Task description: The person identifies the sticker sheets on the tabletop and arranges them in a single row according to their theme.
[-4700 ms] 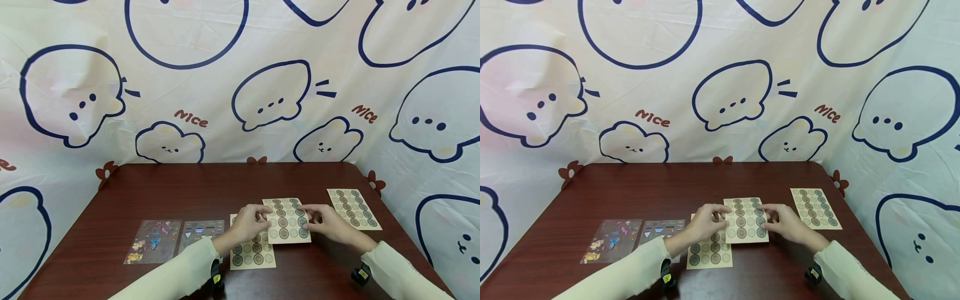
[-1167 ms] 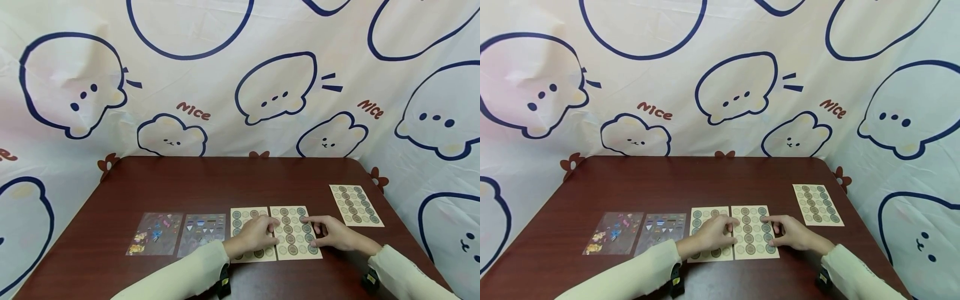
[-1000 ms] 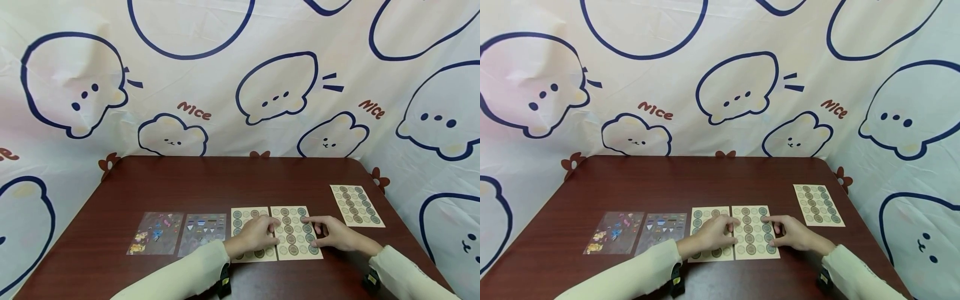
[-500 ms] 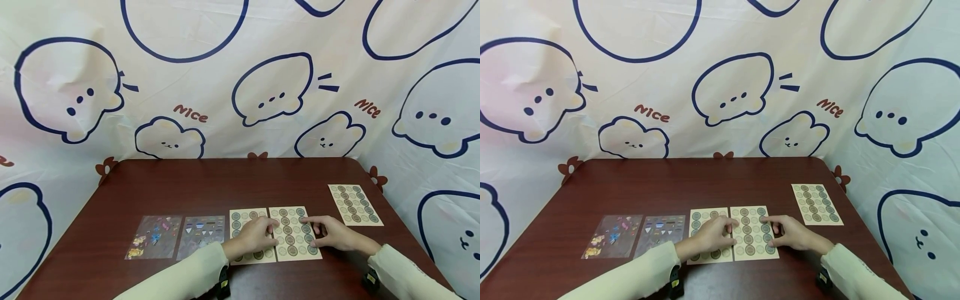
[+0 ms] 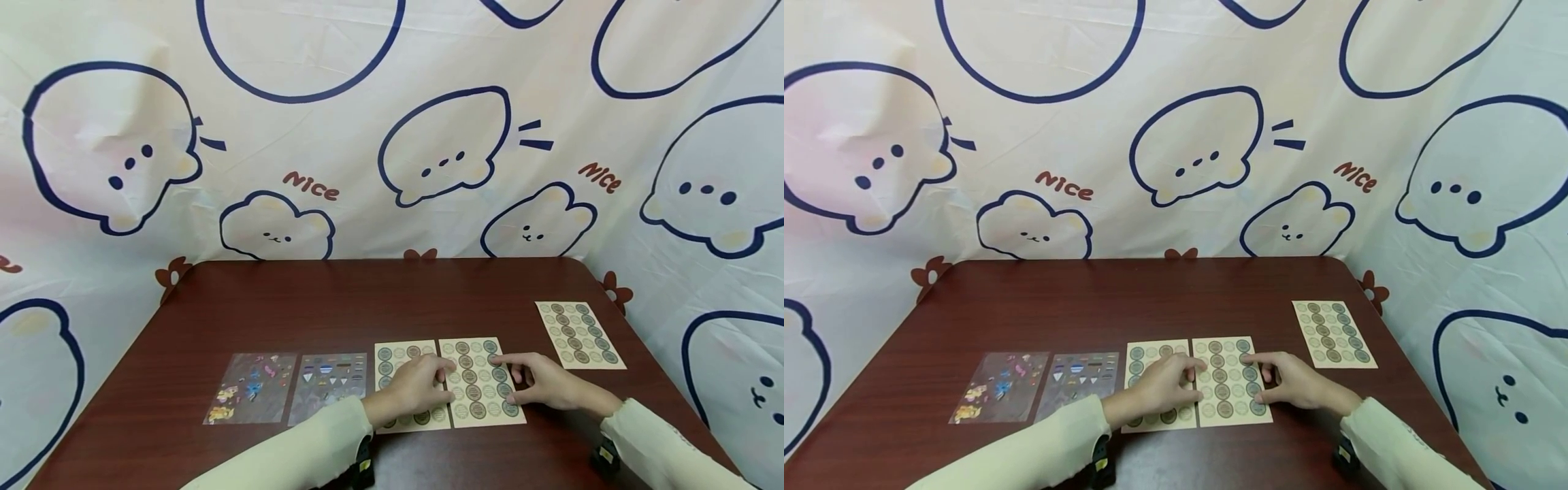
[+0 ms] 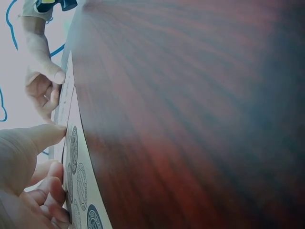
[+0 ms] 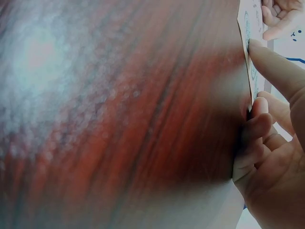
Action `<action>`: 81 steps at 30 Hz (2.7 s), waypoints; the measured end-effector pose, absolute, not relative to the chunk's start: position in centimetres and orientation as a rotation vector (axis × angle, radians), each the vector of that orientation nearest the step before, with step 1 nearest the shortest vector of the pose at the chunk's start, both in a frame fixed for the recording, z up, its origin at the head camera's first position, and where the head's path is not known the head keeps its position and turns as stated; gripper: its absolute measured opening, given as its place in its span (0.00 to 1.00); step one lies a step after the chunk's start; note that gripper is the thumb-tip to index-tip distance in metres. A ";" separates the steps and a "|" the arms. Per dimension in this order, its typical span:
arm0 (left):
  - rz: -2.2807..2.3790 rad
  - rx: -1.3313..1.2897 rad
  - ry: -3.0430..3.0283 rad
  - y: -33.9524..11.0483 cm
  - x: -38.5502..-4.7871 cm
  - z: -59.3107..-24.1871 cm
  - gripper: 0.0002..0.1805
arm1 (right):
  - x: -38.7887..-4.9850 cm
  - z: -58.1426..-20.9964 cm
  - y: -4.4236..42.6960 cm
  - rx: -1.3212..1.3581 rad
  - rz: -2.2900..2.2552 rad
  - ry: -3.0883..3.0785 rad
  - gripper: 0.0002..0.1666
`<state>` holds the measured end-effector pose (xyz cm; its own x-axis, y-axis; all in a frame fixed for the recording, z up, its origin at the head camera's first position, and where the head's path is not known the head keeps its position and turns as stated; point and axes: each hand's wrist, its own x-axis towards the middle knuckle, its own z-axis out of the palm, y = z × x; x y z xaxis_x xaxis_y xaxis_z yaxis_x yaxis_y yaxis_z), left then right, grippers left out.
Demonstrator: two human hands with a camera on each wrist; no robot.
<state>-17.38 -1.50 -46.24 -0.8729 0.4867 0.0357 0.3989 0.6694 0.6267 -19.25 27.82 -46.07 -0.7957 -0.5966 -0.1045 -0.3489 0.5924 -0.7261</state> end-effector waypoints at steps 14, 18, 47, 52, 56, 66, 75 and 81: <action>0.954 0.737 2.772 -1.5 -17.4 -46.2 0.24 | -19.5 -45.9 27.7 -0.765 -1.017 2.480 0.41; 0.945 0.734 2.771 -1.5 -17.3 -46.2 0.23 | -19.5 -45.9 27.8 -0.776 -1.004 2.485 0.41; 1.091 0.766 2.727 -1.9 -17.6 -44.9 0.17 | -20.0 -44.7 27.3 -0.834 -0.976 2.602 0.27; 1.141 0.768 2.716 -1.7 -17.8 -44.8 0.17 | -20.0 -44.6 27.7 -0.813 -0.985 2.627 0.27; 1.142 0.767 2.725 -1.7 -17.9 -44.8 0.16 | -19.8 -44.5 28.3 -0.756 -0.981 2.652 0.27; 1.150 0.800 2.740 -1.4 -18.1 -44.5 0.14 | -20.1 -44.2 29.1 -0.719 -0.963 2.709 0.26; 1.127 0.789 2.719 -0.8 -18.2 -44.1 0.14 | -20.6 -44.3 29.8 -0.730 -0.949 2.741 0.25; 1.140 0.774 2.723 -0.4 -18.5 -43.9 0.14 | -21.3 -43.9 30.0 -0.697 -0.941 2.767 0.26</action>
<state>-18.54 -0.41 -43.88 -0.8676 0.4852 0.1086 0.4179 0.5933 0.6880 -21.30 30.04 -43.93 -0.8835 -0.4681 0.0185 -0.3824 0.6977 -0.6058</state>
